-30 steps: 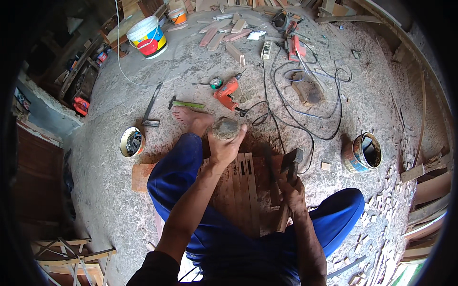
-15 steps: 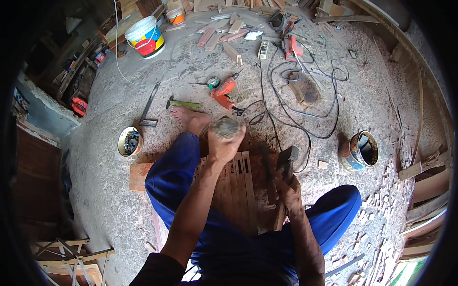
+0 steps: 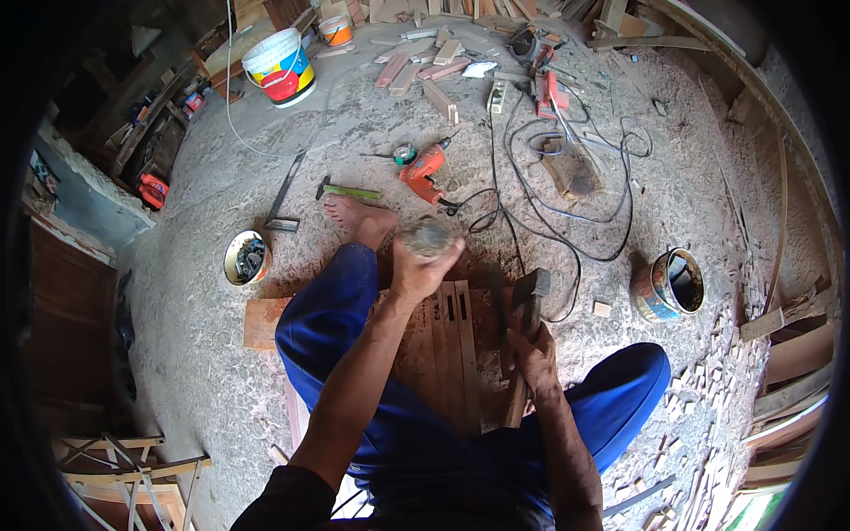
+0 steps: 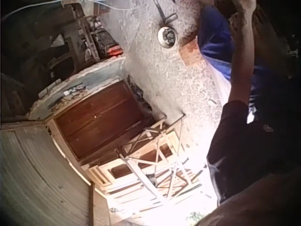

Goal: The person carves out rectangular mortises in a wooden beam using a hammer and a chisel while sitting on the floor.

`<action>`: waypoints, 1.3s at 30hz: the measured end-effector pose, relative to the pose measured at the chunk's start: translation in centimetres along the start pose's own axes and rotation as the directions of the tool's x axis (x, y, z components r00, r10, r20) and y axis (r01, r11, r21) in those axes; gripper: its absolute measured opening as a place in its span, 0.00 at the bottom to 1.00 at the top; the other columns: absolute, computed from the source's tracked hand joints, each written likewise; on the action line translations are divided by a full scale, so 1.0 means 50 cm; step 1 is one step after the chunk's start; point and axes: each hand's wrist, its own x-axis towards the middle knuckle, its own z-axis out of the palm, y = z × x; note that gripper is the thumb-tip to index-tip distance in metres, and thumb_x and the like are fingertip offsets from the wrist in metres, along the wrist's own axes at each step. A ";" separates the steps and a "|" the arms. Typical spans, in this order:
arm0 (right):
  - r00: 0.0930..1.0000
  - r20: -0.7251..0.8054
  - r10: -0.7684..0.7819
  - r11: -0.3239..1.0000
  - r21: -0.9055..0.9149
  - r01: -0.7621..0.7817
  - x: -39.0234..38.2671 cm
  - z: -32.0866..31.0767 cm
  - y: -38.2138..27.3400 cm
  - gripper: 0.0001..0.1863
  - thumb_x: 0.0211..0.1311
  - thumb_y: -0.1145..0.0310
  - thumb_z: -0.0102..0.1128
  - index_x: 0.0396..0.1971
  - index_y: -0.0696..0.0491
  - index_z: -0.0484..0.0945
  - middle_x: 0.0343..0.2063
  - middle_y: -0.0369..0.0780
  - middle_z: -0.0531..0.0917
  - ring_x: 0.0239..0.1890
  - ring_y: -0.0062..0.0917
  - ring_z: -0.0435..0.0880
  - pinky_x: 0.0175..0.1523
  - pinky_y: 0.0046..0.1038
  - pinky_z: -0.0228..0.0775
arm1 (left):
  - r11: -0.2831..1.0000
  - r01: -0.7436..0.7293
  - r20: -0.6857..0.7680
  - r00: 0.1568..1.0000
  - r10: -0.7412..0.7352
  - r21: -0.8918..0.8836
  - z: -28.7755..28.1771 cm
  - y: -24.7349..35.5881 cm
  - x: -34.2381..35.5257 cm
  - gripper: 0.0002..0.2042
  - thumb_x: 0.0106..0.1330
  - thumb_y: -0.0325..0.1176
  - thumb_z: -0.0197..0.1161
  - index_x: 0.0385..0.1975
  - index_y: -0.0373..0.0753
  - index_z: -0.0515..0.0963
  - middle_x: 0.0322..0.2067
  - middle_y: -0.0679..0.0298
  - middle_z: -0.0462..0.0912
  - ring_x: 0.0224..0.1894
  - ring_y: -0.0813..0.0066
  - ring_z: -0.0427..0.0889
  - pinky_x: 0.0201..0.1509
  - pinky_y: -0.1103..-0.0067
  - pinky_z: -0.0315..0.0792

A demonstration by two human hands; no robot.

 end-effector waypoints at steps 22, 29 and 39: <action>0.904 0.313 -0.292 0.645 -0.634 0.428 -0.040 0.054 -0.137 0.38 0.59 0.71 0.62 0.68 0.58 0.56 0.40 0.53 0.83 0.38 0.44 0.86 0.40 0.40 0.78 | 0.997 0.048 -0.037 0.998 -0.050 -0.058 -0.011 -0.019 -0.009 0.05 0.57 0.25 0.69 0.26 0.34 0.79 0.24 0.66 0.84 0.25 0.79 0.80 0.31 0.76 0.73; 0.805 0.465 -0.368 0.346 -0.736 0.582 -0.105 0.124 -0.317 0.38 0.58 0.75 0.60 0.69 0.51 0.56 0.40 0.58 0.82 0.42 0.56 0.83 0.43 0.45 0.78 | 0.997 -0.042 -0.074 0.997 0.036 -0.068 -0.029 -0.005 -0.021 0.02 0.56 0.21 0.64 0.27 0.33 0.78 0.24 0.65 0.82 0.22 0.76 0.79 0.27 0.76 0.73; 0.776 0.597 -0.204 -0.150 -0.802 0.578 -0.088 0.185 -0.336 0.44 0.52 0.76 0.64 0.71 0.53 0.54 0.41 0.56 0.82 0.35 0.52 0.85 0.42 0.47 0.80 | 0.989 -0.143 -0.047 0.989 0.141 -0.039 -0.041 -0.037 -0.044 0.12 0.57 0.19 0.64 0.41 0.33 0.79 0.38 0.60 0.84 0.41 0.70 0.82 0.44 0.75 0.76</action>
